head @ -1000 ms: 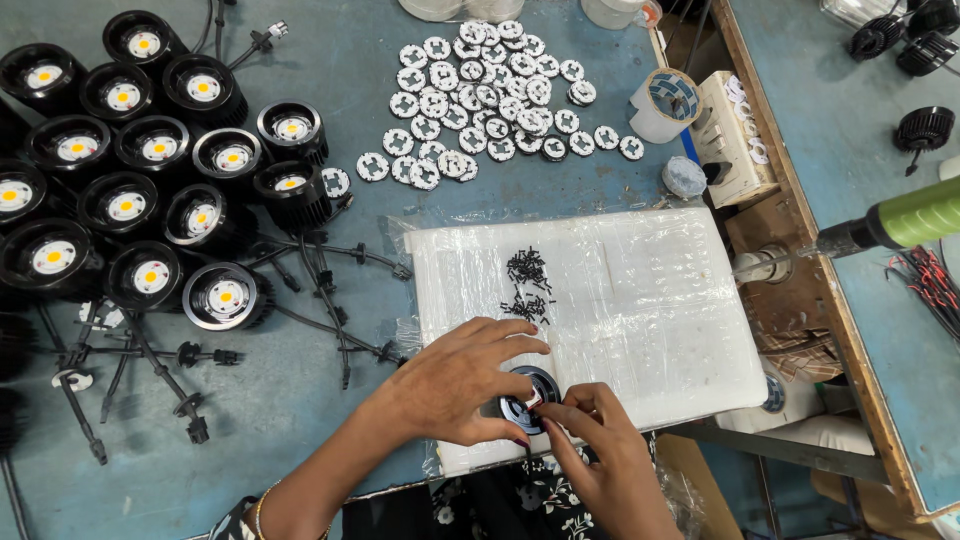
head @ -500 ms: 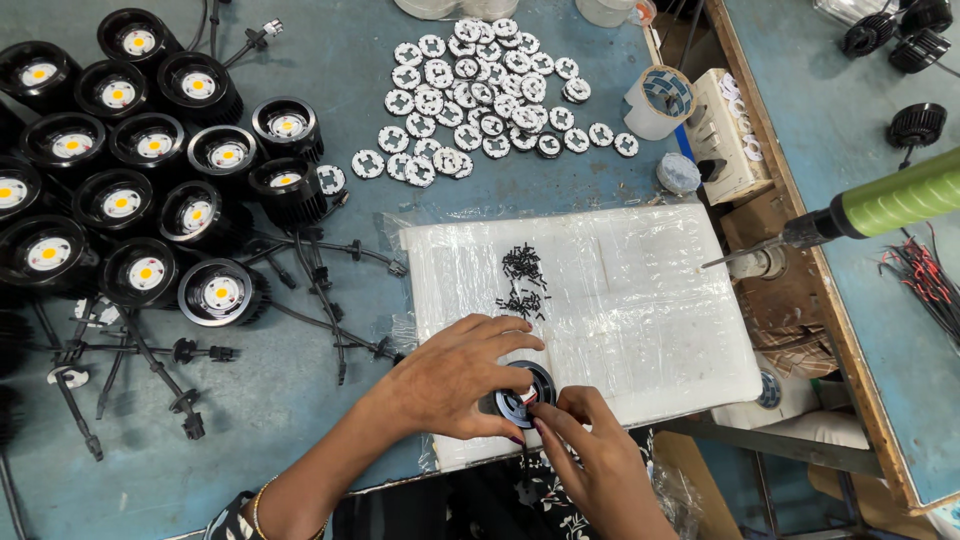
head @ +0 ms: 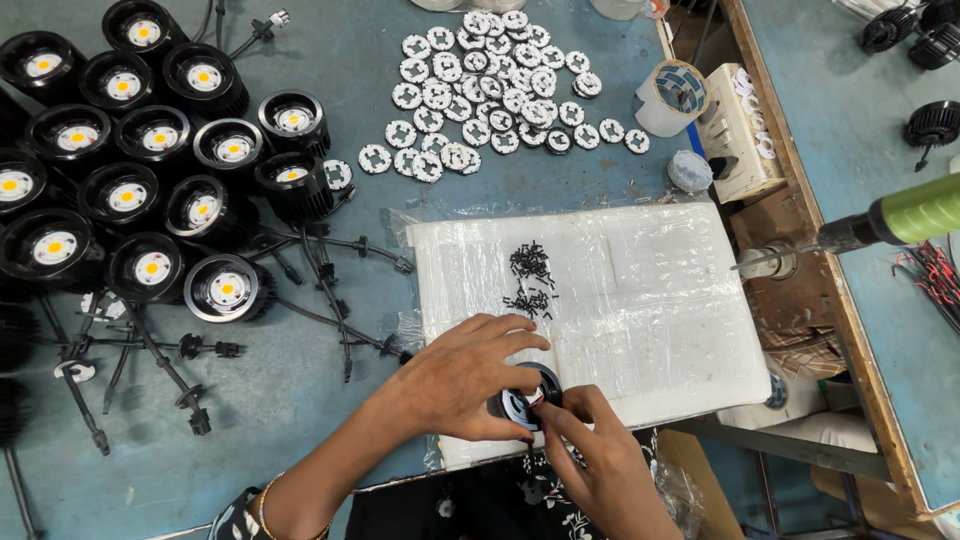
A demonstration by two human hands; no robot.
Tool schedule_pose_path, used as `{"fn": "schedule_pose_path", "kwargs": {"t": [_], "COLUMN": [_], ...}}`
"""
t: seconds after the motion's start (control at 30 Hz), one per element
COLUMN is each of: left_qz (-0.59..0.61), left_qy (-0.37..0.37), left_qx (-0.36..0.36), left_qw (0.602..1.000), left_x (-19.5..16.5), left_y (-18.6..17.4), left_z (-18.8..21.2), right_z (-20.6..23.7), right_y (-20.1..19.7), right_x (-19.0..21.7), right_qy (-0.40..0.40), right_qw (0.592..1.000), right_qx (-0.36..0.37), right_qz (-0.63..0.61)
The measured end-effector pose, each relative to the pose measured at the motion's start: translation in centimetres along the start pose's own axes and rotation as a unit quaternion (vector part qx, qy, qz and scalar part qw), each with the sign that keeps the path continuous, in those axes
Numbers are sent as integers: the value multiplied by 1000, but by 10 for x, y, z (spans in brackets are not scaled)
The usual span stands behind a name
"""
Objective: The person assembles LED light fixtures by inserting a circular LED module into a black housing, connecting wires, and securing the module with screws using a green electric screwdriver. The person repeats this process for multiple units, placing completed fixtures aside.
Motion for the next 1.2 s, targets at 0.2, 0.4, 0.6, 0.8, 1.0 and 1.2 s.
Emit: {"fn": "schedule_pose_path", "kwargs": {"t": [0.2,0.4,0.6,0.8,1.0,1.2], "left_qz": [4,15,32,44,171,389], "left_qy": [-19,-9,9,-21,-162,-300], "left_qx": [-3,-2,8,12,1,-106], "left_qw": [1000,1000,999,999,972,865], "left_x": [-2,-8,-9,-7,-9,0], "left_y": [2,5,7,28,47,76], "left_z": [1,4,7,7,0,7], "right_z": [-1,10,55,88,91,67], "right_y": [-5,-14,-3,41,29,10], "right_x": [12,10,-27,-52,-61,-54], "right_qy": [37,10,153,231,339,269], "right_qw": [996,998,955,957,894,929], "right_qx": [42,35,-238,-133,-51,-85], "right_qz": [76,59,-84,-111,-290,-238]}}
Point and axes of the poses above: each hand's wrist, its own z-axis away from the middle knuckle, its own y-axis out of the palm, x = y × z, the point moved 3 cm from there along -z, towards the middle knuckle, and after that the axes turned 13 degrees about -x, right-handed, at the moved point
